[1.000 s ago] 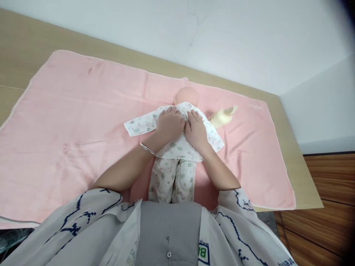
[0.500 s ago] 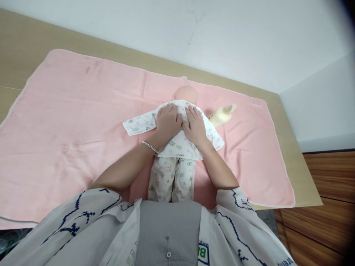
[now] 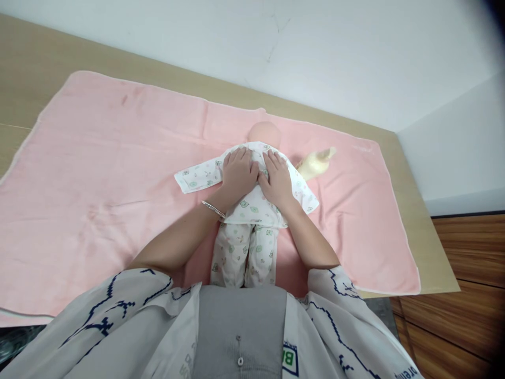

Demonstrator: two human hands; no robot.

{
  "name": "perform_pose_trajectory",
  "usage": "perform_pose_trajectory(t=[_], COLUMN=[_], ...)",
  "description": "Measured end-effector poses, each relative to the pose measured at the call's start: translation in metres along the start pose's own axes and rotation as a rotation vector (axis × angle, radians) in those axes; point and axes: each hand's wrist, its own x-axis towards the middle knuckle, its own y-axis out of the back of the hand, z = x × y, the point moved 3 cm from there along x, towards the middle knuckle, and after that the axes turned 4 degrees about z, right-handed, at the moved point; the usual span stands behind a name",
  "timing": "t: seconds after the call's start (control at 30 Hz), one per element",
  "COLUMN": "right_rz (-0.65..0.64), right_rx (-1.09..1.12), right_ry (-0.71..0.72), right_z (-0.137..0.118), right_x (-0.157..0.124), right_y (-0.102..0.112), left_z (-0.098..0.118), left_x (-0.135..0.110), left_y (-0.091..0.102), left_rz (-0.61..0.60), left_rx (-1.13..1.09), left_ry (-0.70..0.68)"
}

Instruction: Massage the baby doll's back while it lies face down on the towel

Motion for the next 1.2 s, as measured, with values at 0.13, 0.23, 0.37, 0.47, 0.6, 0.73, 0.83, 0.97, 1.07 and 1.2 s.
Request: perform_pose_trajectory(t=[0.13, 0.23, 0.37, 0.47, 0.6, 0.73, 0.83, 0.97, 1.07, 1.2], right_rz=[0.001, -0.002, -0.061, -0.142, -0.137, -0.075, -0.06, -0.056, -0.069, -0.108], right_rx=[0.011, 0.02, -0.004, 0.037, 0.1, -0.014, -0.088, -0.141, -0.078, 0.018], right_ry=[0.0, -0.003, 0.014, -0.001, -0.039, -0.078, -0.085, -0.047, -0.052, -0.062], right_z=[0.002, 0.002, 0.003, 0.01, 0.017, 0.0, -0.023, -0.037, -0.024, 0.003], right_x=[0.0, 0.0, 0.002, 0.007, 0.011, 0.004, -0.009, -0.019, -0.012, 0.006], right_y=[-0.003, -0.003, 0.004, 0.011, 0.017, 0.016, 0.014, 0.014, 0.015, 0.015], left_z=[-0.001, -0.001, 0.002, 0.007, 0.015, 0.01, -0.001, -0.005, 0.004, 0.019], left_x=[0.0, 0.0, -0.002, -0.007, -0.011, -0.003, 0.009, 0.015, 0.006, -0.008], left_y=[-0.002, -0.002, 0.001, 0.008, 0.02, 0.021, 0.014, 0.011, 0.018, 0.029], left_rz=[0.003, 0.006, -0.004, -0.061, -0.158, -0.138, -0.12, -0.116, -0.123, -0.15], left_rx=[0.003, 0.009, 0.026, 0.042, 0.066, 0.033, -0.007, -0.003, 0.059, 0.157], left_ry=[-0.004, -0.013, -0.039, -0.041, -0.076, -0.106, -0.114, -0.106, -0.105, -0.129])
